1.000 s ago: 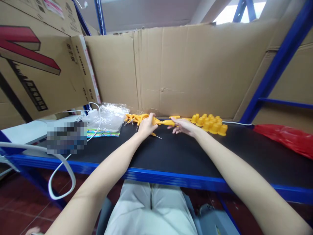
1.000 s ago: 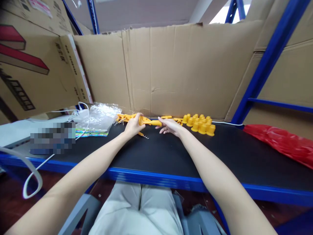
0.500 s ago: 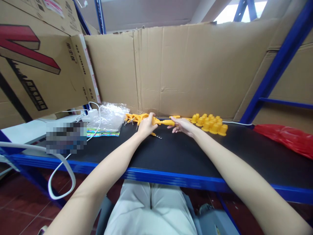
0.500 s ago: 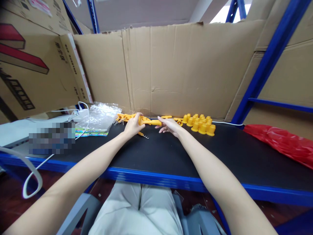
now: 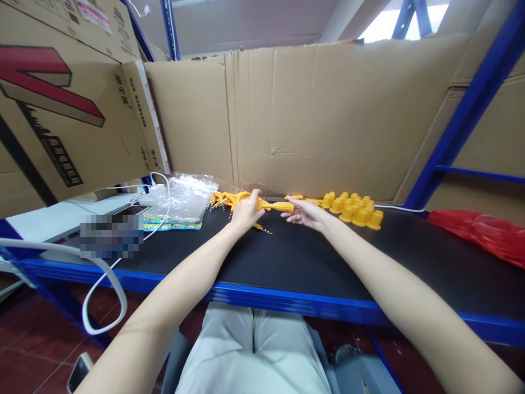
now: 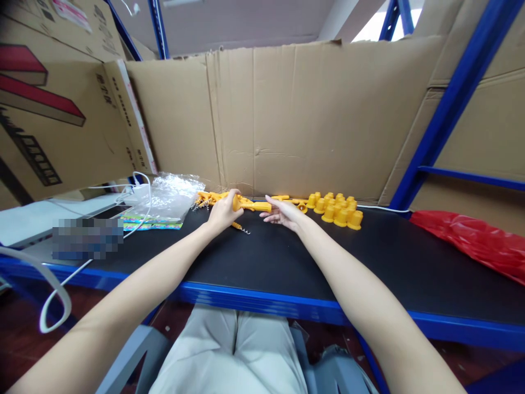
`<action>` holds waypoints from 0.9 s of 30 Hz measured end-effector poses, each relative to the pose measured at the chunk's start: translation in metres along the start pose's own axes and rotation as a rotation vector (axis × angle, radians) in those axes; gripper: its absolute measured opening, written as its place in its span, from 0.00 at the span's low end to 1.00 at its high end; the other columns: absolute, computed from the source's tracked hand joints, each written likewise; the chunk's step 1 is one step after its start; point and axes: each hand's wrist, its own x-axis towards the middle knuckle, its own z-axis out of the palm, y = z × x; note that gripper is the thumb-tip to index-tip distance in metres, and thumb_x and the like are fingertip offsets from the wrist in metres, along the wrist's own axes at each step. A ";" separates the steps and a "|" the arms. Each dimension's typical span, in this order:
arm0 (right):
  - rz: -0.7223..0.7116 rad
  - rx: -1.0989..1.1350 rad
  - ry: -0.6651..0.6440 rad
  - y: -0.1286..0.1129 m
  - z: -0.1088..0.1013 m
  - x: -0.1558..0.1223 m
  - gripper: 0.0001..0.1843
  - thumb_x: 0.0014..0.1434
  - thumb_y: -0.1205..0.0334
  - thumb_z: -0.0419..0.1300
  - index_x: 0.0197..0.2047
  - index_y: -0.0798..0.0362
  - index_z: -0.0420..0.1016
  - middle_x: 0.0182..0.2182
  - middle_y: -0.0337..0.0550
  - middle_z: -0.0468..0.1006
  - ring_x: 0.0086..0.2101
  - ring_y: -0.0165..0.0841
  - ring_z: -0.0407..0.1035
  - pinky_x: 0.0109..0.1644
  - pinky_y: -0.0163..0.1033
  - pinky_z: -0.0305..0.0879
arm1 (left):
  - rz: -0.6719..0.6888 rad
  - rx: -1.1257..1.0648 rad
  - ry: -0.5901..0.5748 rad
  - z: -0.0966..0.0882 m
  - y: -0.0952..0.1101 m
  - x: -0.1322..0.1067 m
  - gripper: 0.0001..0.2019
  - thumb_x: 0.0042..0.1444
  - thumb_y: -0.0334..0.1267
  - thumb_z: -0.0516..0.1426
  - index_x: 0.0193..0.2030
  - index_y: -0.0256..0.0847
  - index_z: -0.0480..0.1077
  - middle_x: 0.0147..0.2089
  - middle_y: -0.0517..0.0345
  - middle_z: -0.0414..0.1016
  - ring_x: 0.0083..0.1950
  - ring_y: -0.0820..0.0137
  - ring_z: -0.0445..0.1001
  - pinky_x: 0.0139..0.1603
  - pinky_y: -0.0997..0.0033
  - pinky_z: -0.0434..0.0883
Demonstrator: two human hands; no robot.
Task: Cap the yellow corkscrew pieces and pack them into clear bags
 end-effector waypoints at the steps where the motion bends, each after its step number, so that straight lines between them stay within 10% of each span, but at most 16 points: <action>1: -0.003 0.033 0.006 -0.002 0.000 0.000 0.17 0.56 0.51 0.55 0.36 0.58 0.71 0.24 0.44 0.77 0.20 0.25 0.69 0.26 0.29 0.65 | 0.002 -0.005 0.000 0.000 0.001 0.000 0.23 0.50 0.37 0.55 0.53 0.41 0.57 0.40 0.52 0.73 0.41 0.64 0.73 0.40 0.69 0.66; 8: -0.253 0.066 0.339 -0.018 -0.028 0.002 0.12 0.56 0.54 0.56 0.34 0.56 0.67 0.23 0.42 0.75 0.25 0.28 0.71 0.29 0.31 0.67 | 0.068 -0.118 -0.006 -0.002 0.006 0.000 0.28 0.52 0.43 0.53 0.59 0.43 0.51 0.47 0.52 0.70 0.46 0.66 0.70 0.42 0.69 0.67; 15: -0.545 -0.684 0.817 -0.010 -0.048 0.032 0.20 0.48 0.50 0.61 0.38 0.55 0.67 0.37 0.49 0.75 0.37 0.37 0.71 0.40 0.40 0.65 | 0.092 -0.132 -0.062 -0.002 0.000 0.003 0.13 0.53 0.36 0.50 0.46 0.41 0.64 0.40 0.56 0.72 0.41 0.69 0.70 0.40 0.70 0.66; 27: -0.593 -1.720 0.702 0.032 -0.011 0.049 0.16 0.58 0.58 0.50 0.45 0.61 0.62 0.36 0.56 0.75 0.37 0.42 0.68 0.48 0.45 0.46 | 0.090 -0.155 -0.086 -0.004 0.003 0.001 0.12 0.53 0.35 0.50 0.44 0.40 0.66 0.35 0.58 0.73 0.36 0.69 0.71 0.35 0.72 0.65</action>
